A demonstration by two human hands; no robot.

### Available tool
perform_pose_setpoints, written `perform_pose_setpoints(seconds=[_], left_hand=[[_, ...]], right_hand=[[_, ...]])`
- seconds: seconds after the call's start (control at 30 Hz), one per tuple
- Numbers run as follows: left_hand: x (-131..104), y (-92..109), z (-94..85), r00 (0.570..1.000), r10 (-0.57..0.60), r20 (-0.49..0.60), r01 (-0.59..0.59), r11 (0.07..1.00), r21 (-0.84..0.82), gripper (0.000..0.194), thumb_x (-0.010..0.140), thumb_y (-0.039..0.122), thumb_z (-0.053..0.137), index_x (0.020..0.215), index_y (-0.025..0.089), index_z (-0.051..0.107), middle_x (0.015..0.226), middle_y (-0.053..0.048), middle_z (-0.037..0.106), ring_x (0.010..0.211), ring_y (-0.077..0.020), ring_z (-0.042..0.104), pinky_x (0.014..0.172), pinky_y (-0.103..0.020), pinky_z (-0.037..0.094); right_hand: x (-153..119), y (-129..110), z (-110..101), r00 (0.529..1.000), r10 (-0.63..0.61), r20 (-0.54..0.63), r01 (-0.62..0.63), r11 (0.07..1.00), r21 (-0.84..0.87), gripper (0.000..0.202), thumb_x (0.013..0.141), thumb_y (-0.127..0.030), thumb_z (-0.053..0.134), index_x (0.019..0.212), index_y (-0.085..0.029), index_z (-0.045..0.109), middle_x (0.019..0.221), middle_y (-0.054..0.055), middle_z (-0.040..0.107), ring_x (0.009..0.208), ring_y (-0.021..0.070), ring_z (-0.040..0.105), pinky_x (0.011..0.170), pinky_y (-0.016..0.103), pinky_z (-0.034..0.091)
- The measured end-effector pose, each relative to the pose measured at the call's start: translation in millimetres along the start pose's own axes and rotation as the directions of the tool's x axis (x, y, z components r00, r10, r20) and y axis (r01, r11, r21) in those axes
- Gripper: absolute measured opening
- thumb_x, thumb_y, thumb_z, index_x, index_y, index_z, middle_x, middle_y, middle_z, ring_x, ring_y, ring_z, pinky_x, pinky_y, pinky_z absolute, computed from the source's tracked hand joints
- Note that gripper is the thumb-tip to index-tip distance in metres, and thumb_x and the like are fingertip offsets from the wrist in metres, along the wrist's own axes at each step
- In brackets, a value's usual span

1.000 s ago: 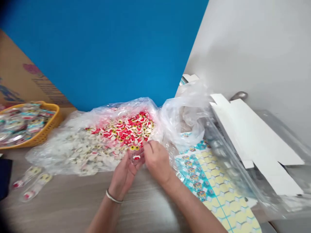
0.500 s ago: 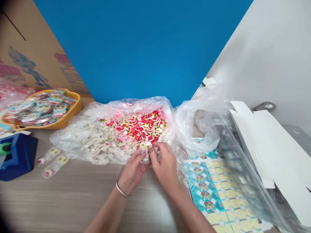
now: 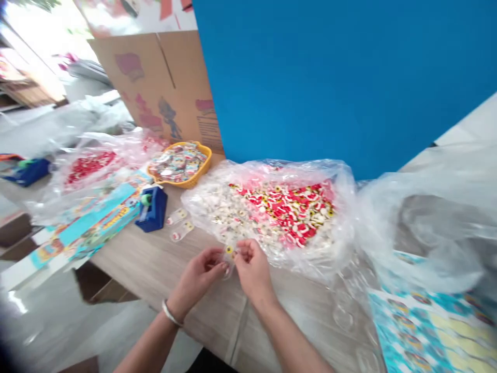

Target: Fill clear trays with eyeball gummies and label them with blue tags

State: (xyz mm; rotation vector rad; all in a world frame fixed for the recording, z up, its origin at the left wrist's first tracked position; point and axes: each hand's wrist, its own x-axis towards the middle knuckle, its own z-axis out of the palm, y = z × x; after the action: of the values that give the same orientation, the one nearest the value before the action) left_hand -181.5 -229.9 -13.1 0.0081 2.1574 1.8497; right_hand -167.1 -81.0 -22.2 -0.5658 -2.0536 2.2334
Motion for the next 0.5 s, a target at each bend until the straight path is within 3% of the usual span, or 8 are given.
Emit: perform_pose_setpoints(seconds=[0.07, 0.1, 0.13, 0.2, 0.3, 0.5], left_hand=[[-10, -14, -39.7, 0.956, 0.147, -0.255, -0.072, 0.957, 0.282, 0.040, 0.069, 0.033, 0.078, 0.106, 0.022, 0.069, 0.091, -0.007, 0.070, 0.080, -0.0227, 0.063, 0.074, -0.033, 0.048], [-13, -20, -54.2, 0.917, 0.246, -0.313, -0.105, 0.908, 0.406, 0.041, 0.070, 0.034, 0.078, 0.110, 0.024, 0.069, 0.099, -0.008, 0.069, 0.090, -0.0254, 0.062, 0.081, -0.037, 0.047], [-15, -26, -64.8, 0.887, 0.333, -0.319, -0.138, 0.852, 0.506, 0.041, 0.072, 0.034, 0.076, 0.112, 0.026, 0.069, 0.107, -0.009, 0.068, 0.099, -0.0278, 0.060, 0.089, -0.040, 0.045], [-13, -36, -76.1, 0.871, 0.428, -0.241, -0.203, 0.761, 0.616, 0.036, 0.078, 0.034, 0.071, 0.113, 0.029, 0.069, 0.117, -0.010, 0.065, 0.108, -0.0305, 0.056, 0.097, -0.044, 0.041], [-3, -48, -77.8, 0.867, 0.459, -0.194, -0.240, 0.726, 0.644, 0.027, 0.085, 0.032, 0.061, 0.110, 0.029, 0.071, 0.116, -0.011, 0.066, 0.106, -0.0314, 0.056, 0.095, -0.046, 0.042], [27, -55, -87.9, 0.845, 0.492, -0.208, -0.224, 0.680, 0.698, 0.025, 0.084, 0.027, 0.057, 0.104, 0.026, 0.073, 0.111, -0.012, 0.067, 0.104, -0.0327, 0.055, 0.095, -0.047, 0.040]], right_hand=[[6, 18, 48, 0.999, -0.003, 0.049, 0.006, 0.998, -0.067, 0.015, 0.073, -0.024, 0.064, 0.087, -0.021, 0.060, 0.069, -0.001, 0.064, 0.060, 0.0166, 0.059, 0.057, 0.028, 0.046], [11, 25, 70, 0.998, -0.025, 0.058, 0.032, 0.991, -0.130, 0.014, 0.074, -0.022, 0.061, 0.087, -0.021, 0.059, 0.070, -0.001, 0.064, 0.061, 0.0166, 0.060, 0.058, 0.028, 0.047], [17, 30, 88, 0.997, -0.052, 0.062, 0.063, 0.979, -0.194, 0.013, 0.075, -0.019, 0.058, 0.088, -0.021, 0.059, 0.072, -0.001, 0.065, 0.063, 0.0165, 0.061, 0.061, 0.028, 0.048], [29, 34, 112, 0.993, -0.103, 0.059, 0.116, 0.946, -0.304, 0.016, 0.076, -0.014, 0.054, 0.090, -0.020, 0.059, 0.076, 0.001, 0.066, 0.070, 0.0168, 0.062, 0.069, 0.029, 0.049], [44, 30, 125, 0.986, -0.143, 0.081, 0.164, 0.897, -0.410, 0.017, 0.076, -0.011, 0.054, 0.090, -0.019, 0.061, 0.080, 0.004, 0.066, 0.076, 0.0191, 0.062, 0.076, 0.032, 0.048], [42, 20, 119, 0.959, -0.231, 0.166, 0.284, 0.771, -0.570, 0.011, 0.083, -0.013, 0.054, 0.086, -0.018, 0.063, 0.096, 0.011, 0.064, 0.094, 0.0242, 0.059, 0.088, 0.037, 0.044]])
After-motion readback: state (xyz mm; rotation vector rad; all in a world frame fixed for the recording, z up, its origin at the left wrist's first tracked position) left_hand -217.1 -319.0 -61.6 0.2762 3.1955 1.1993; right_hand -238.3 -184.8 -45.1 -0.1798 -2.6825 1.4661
